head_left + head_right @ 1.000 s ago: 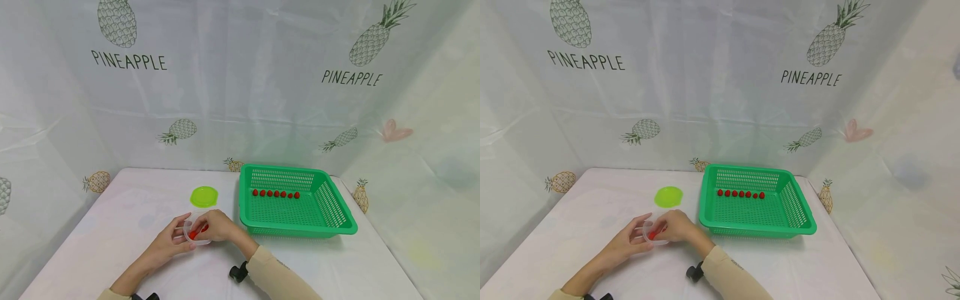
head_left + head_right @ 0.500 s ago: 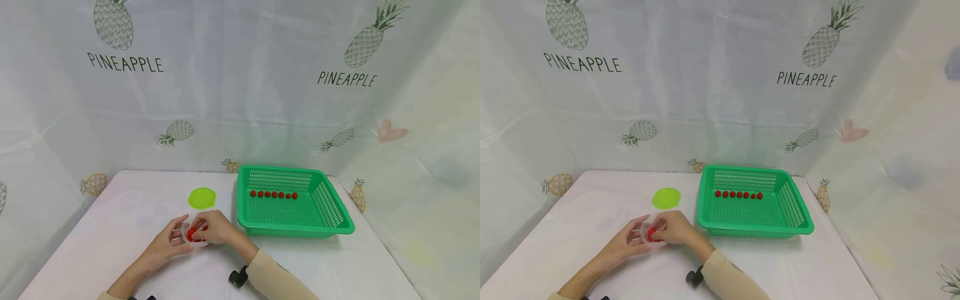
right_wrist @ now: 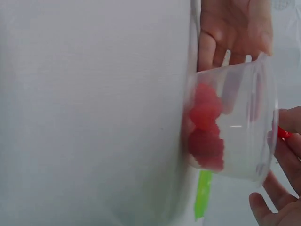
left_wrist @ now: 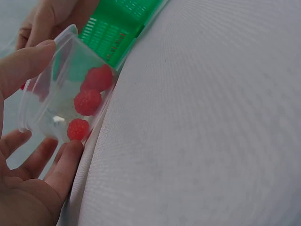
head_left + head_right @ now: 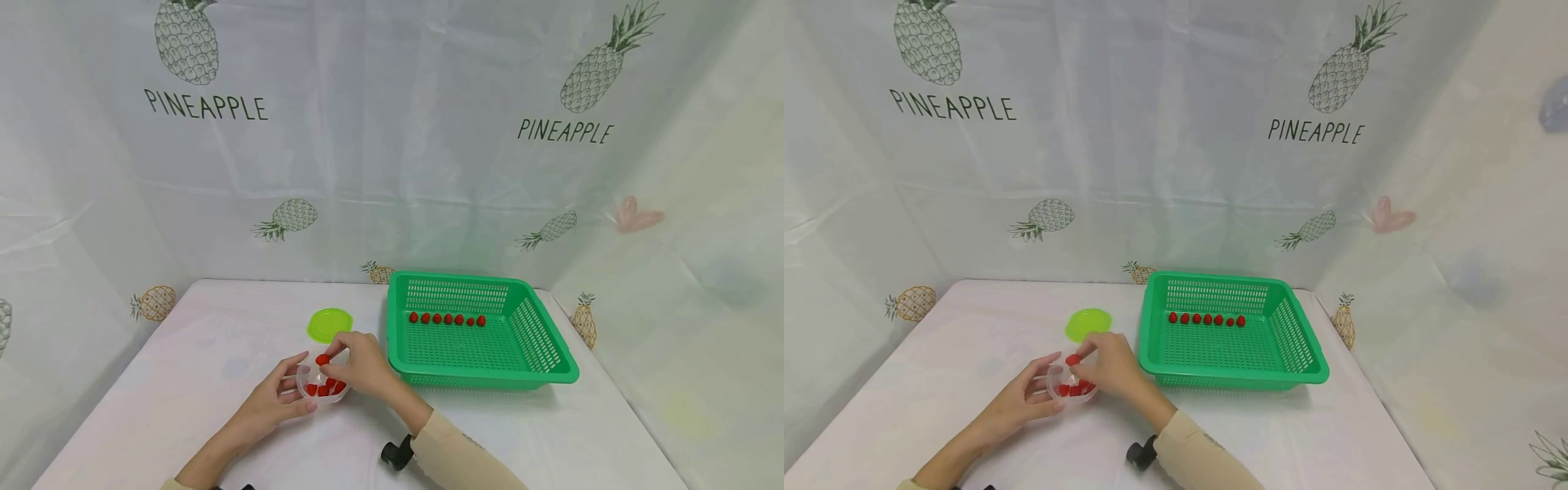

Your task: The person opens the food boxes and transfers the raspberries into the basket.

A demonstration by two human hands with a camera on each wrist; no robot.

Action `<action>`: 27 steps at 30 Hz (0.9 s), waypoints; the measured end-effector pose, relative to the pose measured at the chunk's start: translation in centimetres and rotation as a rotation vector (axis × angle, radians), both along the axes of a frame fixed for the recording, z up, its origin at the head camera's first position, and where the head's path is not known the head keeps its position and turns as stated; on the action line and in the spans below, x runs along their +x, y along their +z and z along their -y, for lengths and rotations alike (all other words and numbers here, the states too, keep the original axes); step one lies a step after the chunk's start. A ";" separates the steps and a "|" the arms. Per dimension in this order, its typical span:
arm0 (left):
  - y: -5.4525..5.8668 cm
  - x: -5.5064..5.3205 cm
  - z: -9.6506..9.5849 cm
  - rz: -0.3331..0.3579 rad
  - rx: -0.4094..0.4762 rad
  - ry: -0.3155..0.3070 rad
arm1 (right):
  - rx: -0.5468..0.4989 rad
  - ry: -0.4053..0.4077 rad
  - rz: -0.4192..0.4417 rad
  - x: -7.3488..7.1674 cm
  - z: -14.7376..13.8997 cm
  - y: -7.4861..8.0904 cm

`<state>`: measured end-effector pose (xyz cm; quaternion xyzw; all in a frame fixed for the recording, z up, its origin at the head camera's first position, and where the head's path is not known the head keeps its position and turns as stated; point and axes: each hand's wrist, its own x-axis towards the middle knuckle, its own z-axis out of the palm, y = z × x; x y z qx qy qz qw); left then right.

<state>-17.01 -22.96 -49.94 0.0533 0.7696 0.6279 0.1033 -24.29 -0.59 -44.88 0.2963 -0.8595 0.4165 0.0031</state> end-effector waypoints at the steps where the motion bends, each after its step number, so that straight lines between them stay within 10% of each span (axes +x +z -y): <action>1: 0.0 0.0 0.0 0.000 -0.001 0.003 | -0.005 0.004 -0.015 0.0 0.0 0.2; 13: -0.2 0.0 0.0 0.001 -0.005 0.030 | -0.046 0.164 -0.078 0.8 -2.0 6.0; 21: -0.2 0.0 0.0 -0.024 0.018 0.000 | 0.006 0.110 -0.163 -0.6 -7.1 10.2; 27: -0.3 0.0 0.1 -0.024 0.040 -0.004 | -0.005 0.002 -0.089 -3.0 -11.1 10.4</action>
